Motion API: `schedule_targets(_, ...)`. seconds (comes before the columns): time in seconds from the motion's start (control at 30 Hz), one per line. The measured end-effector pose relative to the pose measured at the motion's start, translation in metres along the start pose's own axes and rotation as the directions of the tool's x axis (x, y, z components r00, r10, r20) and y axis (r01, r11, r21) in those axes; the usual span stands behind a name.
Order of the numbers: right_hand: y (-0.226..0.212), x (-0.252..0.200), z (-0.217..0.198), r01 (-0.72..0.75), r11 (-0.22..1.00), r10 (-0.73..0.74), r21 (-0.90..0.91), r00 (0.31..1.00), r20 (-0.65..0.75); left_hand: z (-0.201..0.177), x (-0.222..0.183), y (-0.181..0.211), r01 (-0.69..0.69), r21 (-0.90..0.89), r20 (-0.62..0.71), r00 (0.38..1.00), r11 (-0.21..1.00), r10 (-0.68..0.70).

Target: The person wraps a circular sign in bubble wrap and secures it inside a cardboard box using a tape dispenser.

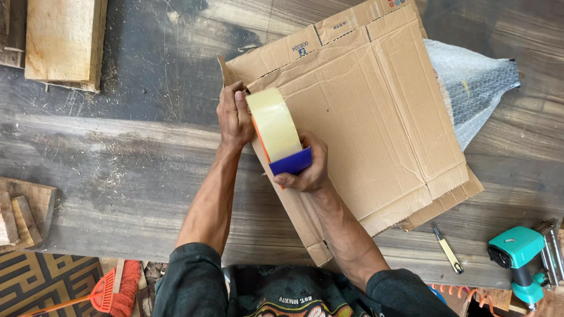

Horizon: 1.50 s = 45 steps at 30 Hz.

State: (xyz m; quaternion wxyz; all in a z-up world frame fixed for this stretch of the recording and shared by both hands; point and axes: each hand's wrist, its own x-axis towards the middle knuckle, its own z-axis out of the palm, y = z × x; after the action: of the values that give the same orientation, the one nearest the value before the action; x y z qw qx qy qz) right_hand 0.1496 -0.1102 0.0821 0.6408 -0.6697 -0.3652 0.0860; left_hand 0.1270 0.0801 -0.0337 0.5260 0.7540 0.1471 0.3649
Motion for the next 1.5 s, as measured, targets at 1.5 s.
schedule_targets(1.5, 0.048, 0.132, 0.066, 0.065, 0.99, -0.059, 0.127, 0.997, -0.054, -0.035, 0.025, 0.042, 0.392, -0.039, 0.316, 0.878, 0.919, -0.36)
